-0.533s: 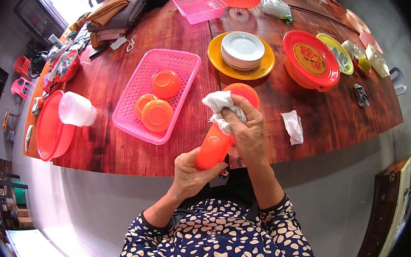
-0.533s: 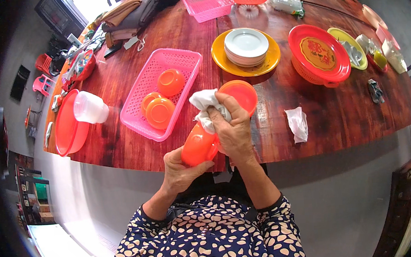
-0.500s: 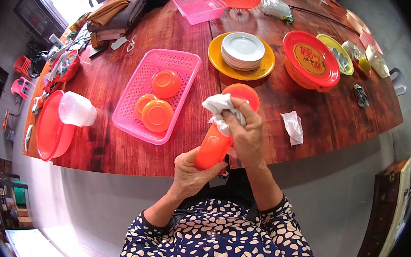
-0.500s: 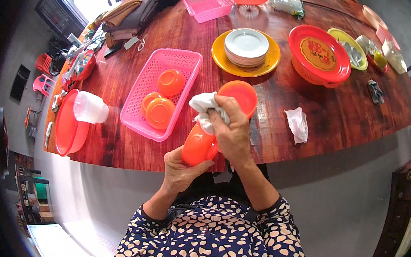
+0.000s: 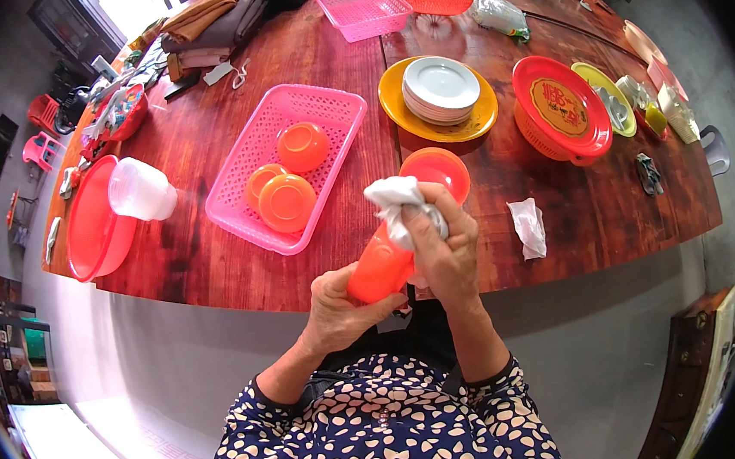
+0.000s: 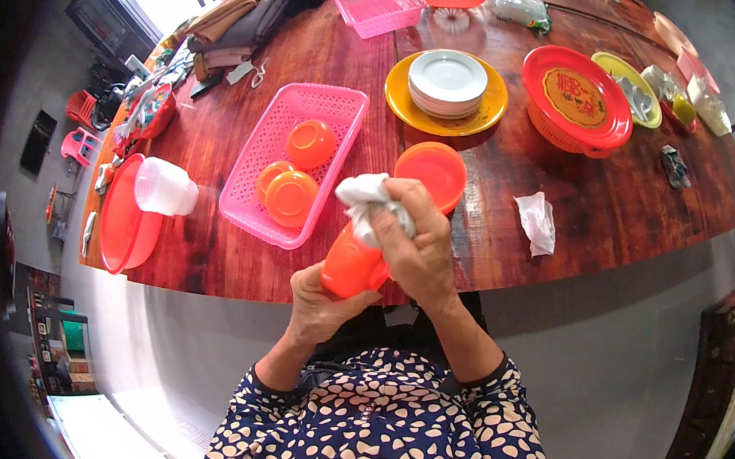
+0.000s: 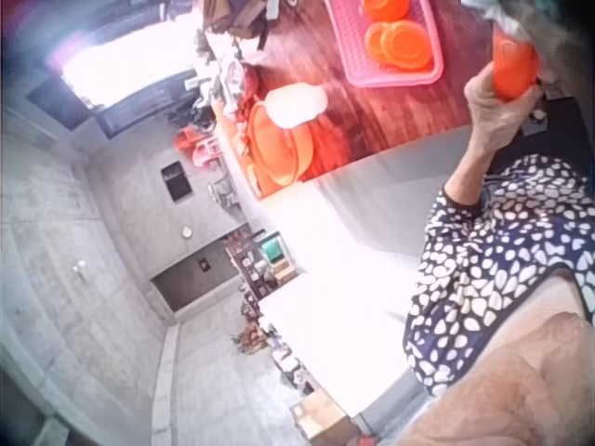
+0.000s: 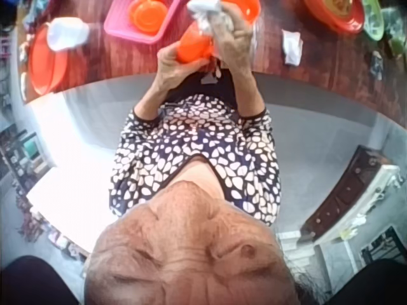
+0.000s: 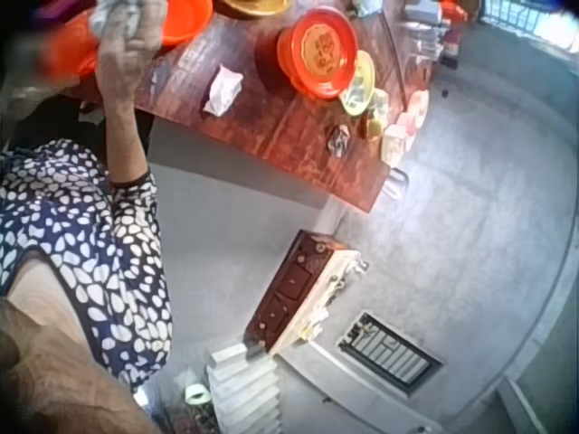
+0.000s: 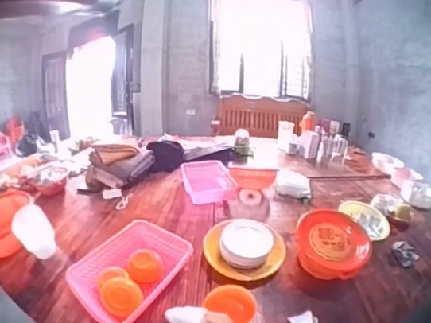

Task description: The person wipes several small orange plastic bowls with a white cloth. They pick up each bowl from a pink basket, wipe the exterior and interior surfaces, and place the cleaned bowls back into the basket. The task is performed at a wooden table with other dishes visible in the background.

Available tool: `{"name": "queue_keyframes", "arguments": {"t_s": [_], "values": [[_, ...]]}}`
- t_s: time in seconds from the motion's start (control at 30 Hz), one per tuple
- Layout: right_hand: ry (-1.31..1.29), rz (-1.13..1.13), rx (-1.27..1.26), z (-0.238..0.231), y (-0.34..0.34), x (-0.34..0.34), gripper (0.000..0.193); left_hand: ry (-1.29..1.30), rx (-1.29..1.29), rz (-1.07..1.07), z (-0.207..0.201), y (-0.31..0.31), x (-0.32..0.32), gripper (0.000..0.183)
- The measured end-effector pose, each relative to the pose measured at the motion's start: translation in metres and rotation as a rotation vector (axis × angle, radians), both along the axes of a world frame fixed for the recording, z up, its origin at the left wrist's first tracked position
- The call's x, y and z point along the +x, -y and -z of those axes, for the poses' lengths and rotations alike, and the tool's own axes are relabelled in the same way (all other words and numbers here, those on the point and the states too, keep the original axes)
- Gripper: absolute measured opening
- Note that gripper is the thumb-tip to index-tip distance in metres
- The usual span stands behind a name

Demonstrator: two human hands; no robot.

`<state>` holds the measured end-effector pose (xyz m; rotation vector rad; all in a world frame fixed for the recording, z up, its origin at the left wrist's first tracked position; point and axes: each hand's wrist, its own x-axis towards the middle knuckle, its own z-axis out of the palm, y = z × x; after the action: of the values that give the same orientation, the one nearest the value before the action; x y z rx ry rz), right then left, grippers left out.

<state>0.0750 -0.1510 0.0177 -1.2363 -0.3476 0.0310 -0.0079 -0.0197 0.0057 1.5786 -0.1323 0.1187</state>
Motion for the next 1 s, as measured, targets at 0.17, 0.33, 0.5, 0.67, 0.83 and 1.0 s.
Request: {"name": "queue_keyframes", "arguments": {"t_s": [0.17, 0.33, 0.5, 0.67, 0.83, 1.0], "values": [[0.340, 0.232, -0.173, 0.019, -0.011, -0.010, 0.027, -0.053, -0.642, -0.041, 0.015, 0.001, 0.010, 0.044], [0.739, 0.337, -0.486, 0.025, -0.009, -0.029, 0.032, -0.120, -0.956, -0.026, 0.024, -0.002, 0.011, 0.047], [0.862, 0.351, -0.587, 0.014, -0.002, -0.029, 0.034, -0.124, -0.899, 0.009, 0.028, -0.003, 0.006, 0.052], [0.570, 0.343, -0.488, 0.007, 0.001, -0.009, 0.029, -0.067, -0.843, 0.019, 0.015, 0.000, 0.009, 0.047], [0.682, 0.377, -0.644, 0.001, -0.002, -0.017, 0.032, -0.082, -0.823, -0.110, 0.017, 0.004, 0.013, 0.037], [0.879, 0.239, -0.809, 0.004, -0.004, -0.045, 0.035, -0.112, -0.782, -0.139, 0.028, -0.007, 0.019, 0.041]]}}
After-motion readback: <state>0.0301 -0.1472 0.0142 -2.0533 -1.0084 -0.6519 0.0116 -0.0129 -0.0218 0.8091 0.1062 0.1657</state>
